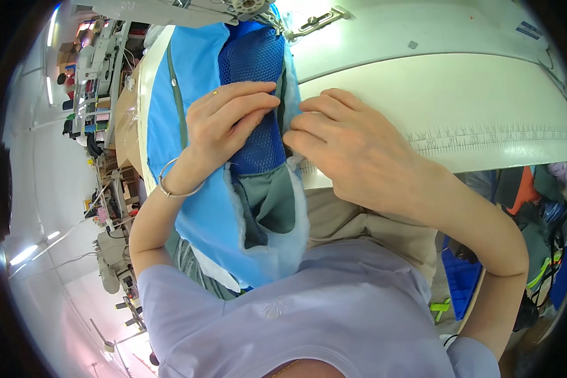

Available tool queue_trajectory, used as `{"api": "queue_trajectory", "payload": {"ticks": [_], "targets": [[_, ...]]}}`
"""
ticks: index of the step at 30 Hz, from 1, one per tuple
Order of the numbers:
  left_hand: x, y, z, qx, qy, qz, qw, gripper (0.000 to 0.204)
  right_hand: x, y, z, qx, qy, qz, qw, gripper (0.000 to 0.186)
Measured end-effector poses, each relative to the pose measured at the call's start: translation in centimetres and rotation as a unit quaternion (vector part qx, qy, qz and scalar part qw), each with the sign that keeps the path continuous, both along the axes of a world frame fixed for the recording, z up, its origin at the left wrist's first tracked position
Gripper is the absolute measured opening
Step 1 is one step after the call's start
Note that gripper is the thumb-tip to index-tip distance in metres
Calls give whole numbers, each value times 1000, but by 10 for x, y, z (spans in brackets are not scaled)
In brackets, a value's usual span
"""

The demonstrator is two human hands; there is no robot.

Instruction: The person aligns and sews a blue mesh pocket onto a light blue bag using a sewing machine. They repeatedly adjust the fabric layers, guide the material under the needle, and reposition the bag to continue stitching along the edges.

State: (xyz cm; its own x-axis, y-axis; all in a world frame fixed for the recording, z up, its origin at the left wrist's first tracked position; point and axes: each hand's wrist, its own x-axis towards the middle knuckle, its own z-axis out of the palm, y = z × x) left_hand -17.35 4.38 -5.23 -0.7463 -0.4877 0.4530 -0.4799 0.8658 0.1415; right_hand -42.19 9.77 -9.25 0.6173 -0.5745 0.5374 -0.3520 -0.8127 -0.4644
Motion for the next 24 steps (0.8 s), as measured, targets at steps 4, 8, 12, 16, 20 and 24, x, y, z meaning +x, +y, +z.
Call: {"api": "queue_trajectory", "payload": {"ticks": [4, 8, 12, 16, 20, 24], "targets": [[0, 1, -3, 7, 13, -2, 1000, 20, -4, -4, 2, 26, -5, 17, 1000, 29], [-1, 0, -5, 10, 18, -1, 1000, 19, -7, -8, 3, -14, 25, 42, 999, 28], [0, -1, -8, 11, 26, -3, 1000, 19, -9, -13, 6, -26, 45, 68, 996, 32], [2, -1, -5, 1, 16, -5, 1000, 18, -16, -26, 2, -9, 33, 50, 998, 36], [2, 1, -3, 0, 17, -1, 1000, 18, -16, -39, 1, -78, 66, -6, 995, 36], [2, 3, -2, 7, 22, 3, 1000, 19, -7, -43, -1, -135, 98, 12, 986, 36]]}}
